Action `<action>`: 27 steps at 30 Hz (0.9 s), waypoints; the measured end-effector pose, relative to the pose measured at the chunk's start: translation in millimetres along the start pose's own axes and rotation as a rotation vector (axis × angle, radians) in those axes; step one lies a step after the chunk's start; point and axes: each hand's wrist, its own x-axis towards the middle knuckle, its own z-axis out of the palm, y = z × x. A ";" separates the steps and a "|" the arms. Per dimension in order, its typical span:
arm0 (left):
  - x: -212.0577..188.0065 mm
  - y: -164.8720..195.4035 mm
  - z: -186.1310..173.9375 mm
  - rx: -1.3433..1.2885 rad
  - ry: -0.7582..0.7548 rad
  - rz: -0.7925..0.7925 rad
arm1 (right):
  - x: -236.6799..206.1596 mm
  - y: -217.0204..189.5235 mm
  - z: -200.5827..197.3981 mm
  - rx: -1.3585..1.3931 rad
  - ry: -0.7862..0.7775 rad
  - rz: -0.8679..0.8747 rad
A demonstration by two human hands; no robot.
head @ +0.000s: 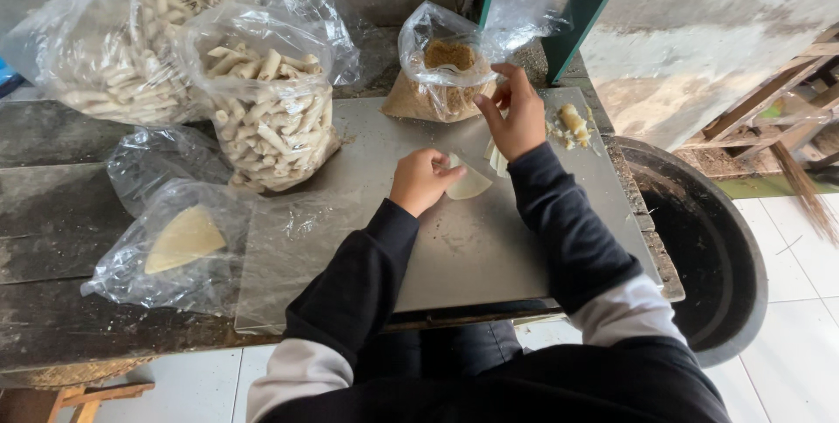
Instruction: The person repeatedly scoops a brown filling onto triangular wrappers, folds them into rolls, and places the finished rolls into a plastic bag. The process is continuous and repetitive throughout the clip.
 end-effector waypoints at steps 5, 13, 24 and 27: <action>-5.4 -7.0 -2.7 -0.001 -0.114 -0.044 | 42.0 10.0 15.7 -0.129 -0.126 -0.151; 0.1 -30.3 11.7 -0.001 -0.107 0.033 | 76.1 9.5 39.7 0.002 -0.006 0.031; -0.9 -23.5 -2.0 0.006 -0.188 0.025 | 84.4 16.0 22.2 0.314 0.187 0.453; -1.6 -24.7 -0.8 0.069 -0.135 0.028 | 84.8 21.9 14.3 0.539 0.181 0.556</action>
